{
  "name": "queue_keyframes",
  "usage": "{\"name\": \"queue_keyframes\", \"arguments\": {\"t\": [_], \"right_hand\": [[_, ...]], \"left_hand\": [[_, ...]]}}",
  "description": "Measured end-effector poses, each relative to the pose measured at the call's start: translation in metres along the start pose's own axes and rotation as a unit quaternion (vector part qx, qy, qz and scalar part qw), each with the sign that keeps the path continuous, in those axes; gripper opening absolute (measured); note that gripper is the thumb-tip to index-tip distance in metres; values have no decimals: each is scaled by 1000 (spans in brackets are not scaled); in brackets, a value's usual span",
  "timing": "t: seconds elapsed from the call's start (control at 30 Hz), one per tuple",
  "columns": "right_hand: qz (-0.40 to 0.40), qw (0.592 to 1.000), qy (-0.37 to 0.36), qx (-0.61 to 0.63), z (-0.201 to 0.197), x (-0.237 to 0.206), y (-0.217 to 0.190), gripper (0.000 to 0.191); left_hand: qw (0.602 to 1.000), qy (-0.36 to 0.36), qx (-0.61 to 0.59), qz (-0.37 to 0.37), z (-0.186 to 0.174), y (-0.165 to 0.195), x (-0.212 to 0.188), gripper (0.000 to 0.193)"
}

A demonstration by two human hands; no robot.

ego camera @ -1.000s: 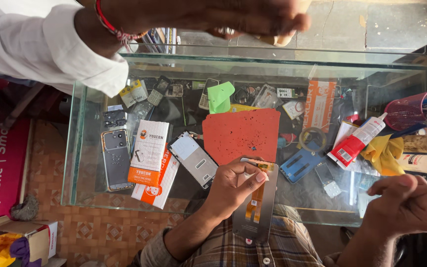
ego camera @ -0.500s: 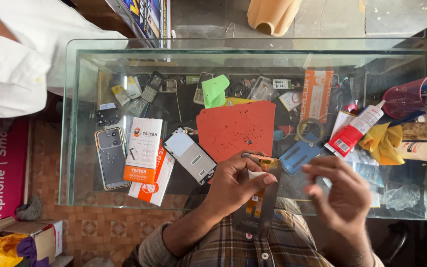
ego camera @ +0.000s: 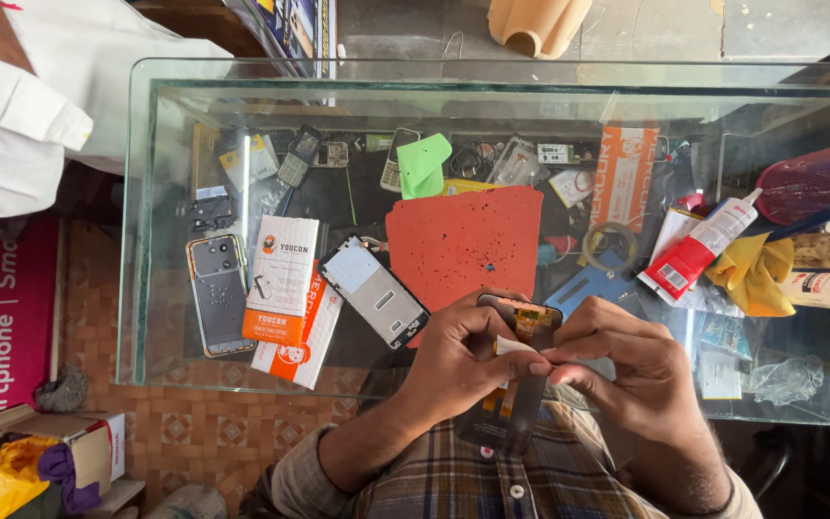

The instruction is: The person wipes a disassembled phone with a cloth, then pulls strips of adhesive tape from a roll and applies them along the edge of the phone frame. They press the tape down around the frame, handle the phone's back cover, and finally pick up a tube of adhesive while holding the phone frame on the work mat.

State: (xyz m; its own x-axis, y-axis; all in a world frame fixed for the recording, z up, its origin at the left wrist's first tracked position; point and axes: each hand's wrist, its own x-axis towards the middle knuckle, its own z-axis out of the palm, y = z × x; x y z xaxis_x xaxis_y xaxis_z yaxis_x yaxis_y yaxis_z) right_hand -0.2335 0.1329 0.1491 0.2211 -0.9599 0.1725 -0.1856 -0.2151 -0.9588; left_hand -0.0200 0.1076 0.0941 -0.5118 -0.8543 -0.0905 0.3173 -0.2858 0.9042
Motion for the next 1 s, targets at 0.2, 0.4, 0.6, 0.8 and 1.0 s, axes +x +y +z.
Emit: {"name": "queue_keyframes", "arguments": {"t": [0.2, 0.4, 0.6, 0.8, 1.0], "right_hand": [[4, 999, 33, 5, 6, -5, -1, 8], [43, 976, 205, 60, 16, -7, 4, 7], [43, 970, 185, 152, 19, -2, 6, 12], [108, 969, 166, 148, 27, -5, 4, 12], [105, 954, 194, 202, 34, -11, 6, 14]], "left_hand": [[996, 28, 79, -43, 3, 8, 1, 23], [998, -15, 33, 55, 4, 15, -3, 26], [995, 28, 82, 57, 14, 10, -10, 12], [990, 24, -142, 0, 19, 11, -14, 29], [996, 29, -79, -38, 17, 21, -14, 55]]}}
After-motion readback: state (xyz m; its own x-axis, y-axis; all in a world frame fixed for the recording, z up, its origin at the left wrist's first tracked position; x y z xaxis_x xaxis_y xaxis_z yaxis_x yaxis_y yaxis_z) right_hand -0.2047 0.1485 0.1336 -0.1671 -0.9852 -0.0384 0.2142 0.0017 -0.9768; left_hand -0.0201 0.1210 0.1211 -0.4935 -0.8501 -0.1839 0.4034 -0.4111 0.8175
